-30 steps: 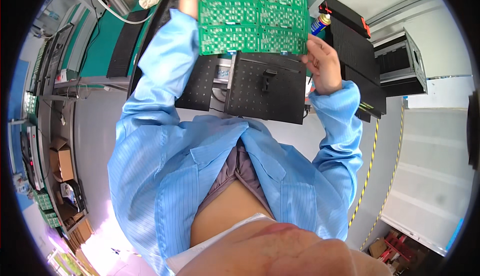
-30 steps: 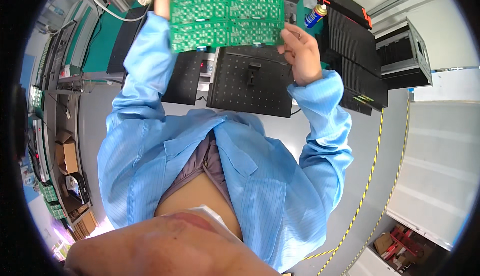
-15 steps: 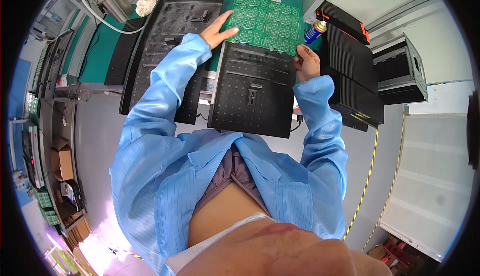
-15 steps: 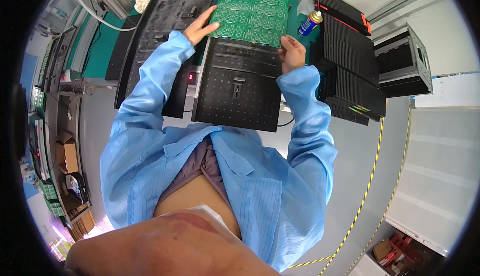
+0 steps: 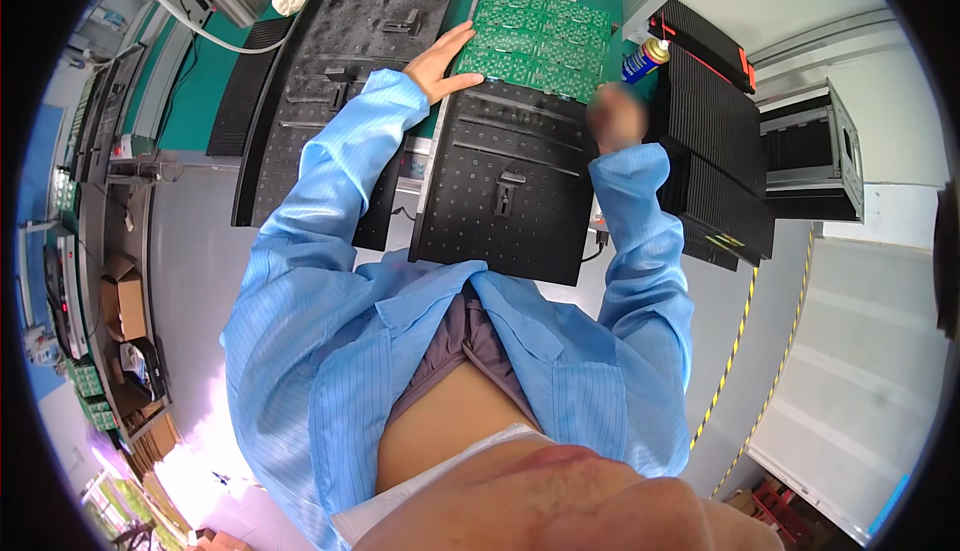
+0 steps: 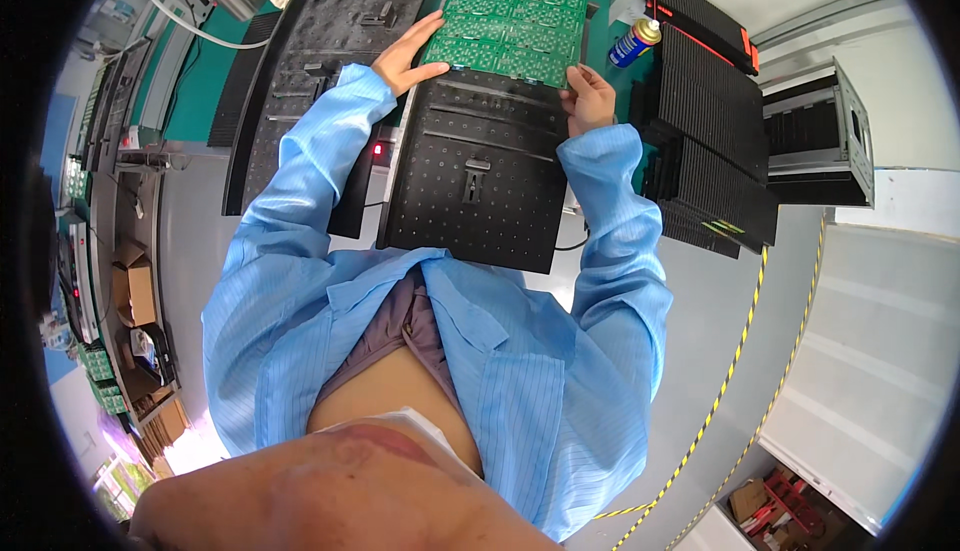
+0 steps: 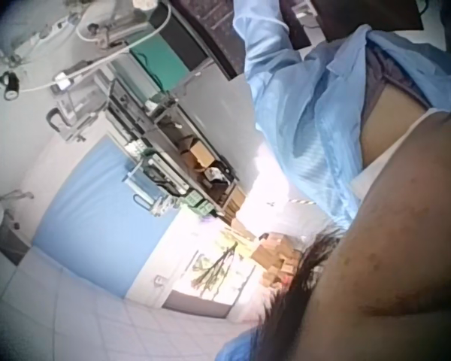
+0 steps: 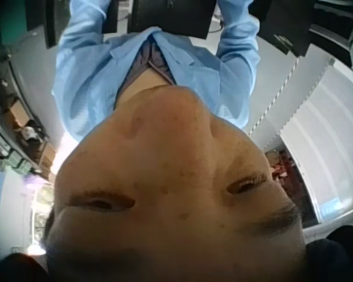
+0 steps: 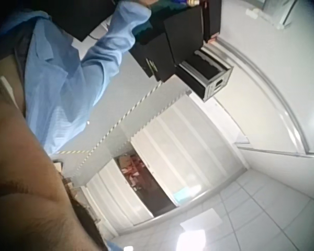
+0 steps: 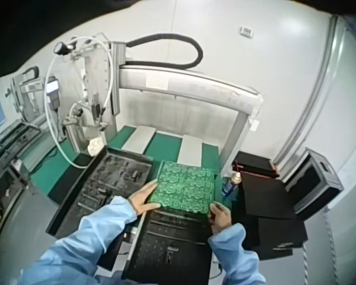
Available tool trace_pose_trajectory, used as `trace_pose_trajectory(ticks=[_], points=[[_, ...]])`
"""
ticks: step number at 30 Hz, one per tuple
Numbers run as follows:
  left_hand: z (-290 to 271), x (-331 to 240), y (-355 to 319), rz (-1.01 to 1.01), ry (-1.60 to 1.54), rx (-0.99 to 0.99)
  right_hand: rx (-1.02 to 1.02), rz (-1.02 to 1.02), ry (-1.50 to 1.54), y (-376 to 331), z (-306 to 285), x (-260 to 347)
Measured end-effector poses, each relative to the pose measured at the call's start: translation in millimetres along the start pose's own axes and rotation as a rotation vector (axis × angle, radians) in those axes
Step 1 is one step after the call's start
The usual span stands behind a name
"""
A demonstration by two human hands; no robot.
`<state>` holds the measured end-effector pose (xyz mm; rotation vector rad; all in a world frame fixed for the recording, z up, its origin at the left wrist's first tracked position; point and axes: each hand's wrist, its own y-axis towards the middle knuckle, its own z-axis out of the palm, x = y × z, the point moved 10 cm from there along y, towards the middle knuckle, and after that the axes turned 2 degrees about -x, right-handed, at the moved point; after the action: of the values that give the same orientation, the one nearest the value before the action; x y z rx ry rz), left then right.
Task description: Placing printed circuit boards into a testing fixture for inspection and testing.
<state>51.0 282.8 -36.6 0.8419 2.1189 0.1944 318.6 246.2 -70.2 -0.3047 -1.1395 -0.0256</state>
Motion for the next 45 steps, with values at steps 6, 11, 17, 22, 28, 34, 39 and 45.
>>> trace_pose_trajectory(ticks=[6,11,17,22,28,34,39,45], points=[[0,-2,-1,0.0,0.033,0.003,0.004,0.055,-0.042,0,-2,-9],[2,-8,3,-0.03,0.103,0.047,-0.045,0.087,-0.059,4,-9,-15],[-3,-9,5,-0.042,0.121,0.036,-0.101,0.134,-0.046,13,-14,-19],[-4,-9,5,-0.055,0.148,0.044,-0.077,0.172,-0.051,12,-15,-25],[-5,-9,4,-0.069,0.227,0.05,-0.018,0.203,-0.081,12,-9,-27],[-2,-10,3,-0.072,0.311,0.042,0.081,0.238,-0.125,8,2,-25],[-3,-5,3,-0.065,0.347,0.068,0.104,0.248,-0.151,10,6,-25],[0,-5,3,-0.06,0.374,0.083,0.105,0.248,-0.165,9,7,-24]])
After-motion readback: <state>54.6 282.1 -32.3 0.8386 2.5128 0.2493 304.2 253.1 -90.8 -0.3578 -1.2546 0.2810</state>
